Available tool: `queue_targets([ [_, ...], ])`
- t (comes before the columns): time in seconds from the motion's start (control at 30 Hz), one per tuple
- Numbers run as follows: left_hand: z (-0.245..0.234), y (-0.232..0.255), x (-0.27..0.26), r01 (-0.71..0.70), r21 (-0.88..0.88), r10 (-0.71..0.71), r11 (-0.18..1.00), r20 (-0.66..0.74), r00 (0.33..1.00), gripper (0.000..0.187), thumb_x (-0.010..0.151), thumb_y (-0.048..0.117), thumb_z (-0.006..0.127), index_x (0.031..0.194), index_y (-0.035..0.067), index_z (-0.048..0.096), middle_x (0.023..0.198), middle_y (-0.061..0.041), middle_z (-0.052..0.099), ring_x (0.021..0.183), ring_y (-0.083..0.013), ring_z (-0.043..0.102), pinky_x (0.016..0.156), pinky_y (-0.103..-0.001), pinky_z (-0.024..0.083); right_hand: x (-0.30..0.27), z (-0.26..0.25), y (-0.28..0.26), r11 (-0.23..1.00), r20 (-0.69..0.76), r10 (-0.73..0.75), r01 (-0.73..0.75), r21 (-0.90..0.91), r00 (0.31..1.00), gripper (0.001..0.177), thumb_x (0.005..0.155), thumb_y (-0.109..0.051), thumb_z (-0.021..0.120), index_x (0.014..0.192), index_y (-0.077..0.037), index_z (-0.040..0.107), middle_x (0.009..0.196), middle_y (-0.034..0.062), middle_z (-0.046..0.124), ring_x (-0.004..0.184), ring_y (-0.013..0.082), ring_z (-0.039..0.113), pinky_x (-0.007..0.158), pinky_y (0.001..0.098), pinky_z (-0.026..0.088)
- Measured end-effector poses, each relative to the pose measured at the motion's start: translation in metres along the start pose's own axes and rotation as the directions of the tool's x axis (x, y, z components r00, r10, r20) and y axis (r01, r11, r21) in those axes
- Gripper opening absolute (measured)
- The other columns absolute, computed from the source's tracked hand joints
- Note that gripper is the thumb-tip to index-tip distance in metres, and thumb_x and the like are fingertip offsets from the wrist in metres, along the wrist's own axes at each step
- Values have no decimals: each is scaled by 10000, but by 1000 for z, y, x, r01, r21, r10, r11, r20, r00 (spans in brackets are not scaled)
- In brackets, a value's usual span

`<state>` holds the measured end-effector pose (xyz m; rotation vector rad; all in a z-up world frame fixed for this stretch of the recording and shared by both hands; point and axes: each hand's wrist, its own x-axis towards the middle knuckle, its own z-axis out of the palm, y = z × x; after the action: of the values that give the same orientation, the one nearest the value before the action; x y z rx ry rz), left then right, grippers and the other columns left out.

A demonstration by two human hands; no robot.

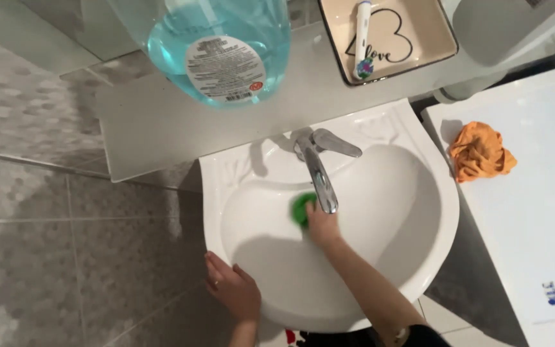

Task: Cleaning a bathroom sink and mirror using a sponge and cleaning agents.

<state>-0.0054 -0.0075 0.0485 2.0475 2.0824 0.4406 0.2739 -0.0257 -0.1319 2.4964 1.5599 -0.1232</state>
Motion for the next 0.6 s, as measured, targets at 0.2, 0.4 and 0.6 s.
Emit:
queue_targets([
  [0.2, -3, 13, 5, 80, 19, -81, 997, 71, 994, 716, 944, 137, 529, 1572, -63, 251, 1612, -246, 307, 1472, -370, 344, 1150, -601, 270, -6, -47, 114, 970, 229, -235, 245, -13, 945, 451, 941, -198, 594, 1388, -168, 544, 1417, 156, 502, 1352, 347, 461, 1125, 561, 376],
  [0.4, -4, 10, 9, 52, 42, -55, 998, 64, 996, 702, 972, 147, 522, 1588, -50, 250, 1623, -235, 299, 1477, -363, 340, 1167, -613, 264, -41, -24, 27, 993, 95, 42, -52, 103, 995, 721, 959, -431, 587, 1489, 35, 440, 1469, 316, 434, 1370, 459, 417, 1135, 641, 312],
  [0.6, -2, 8, 4, 6, 63, -8, 998, 40, 999, 701, 957, 132, 549, 1565, -81, 272, 1602, -258, 338, 1469, -373, 354, 1162, -603, 269, -73, -82, 118, 931, 398, -359, 352, 94, 844, 540, 992, -305, 612, 1490, -138, 487, 1568, 221, 373, 1371, 404, 413, 1131, 707, 274],
])
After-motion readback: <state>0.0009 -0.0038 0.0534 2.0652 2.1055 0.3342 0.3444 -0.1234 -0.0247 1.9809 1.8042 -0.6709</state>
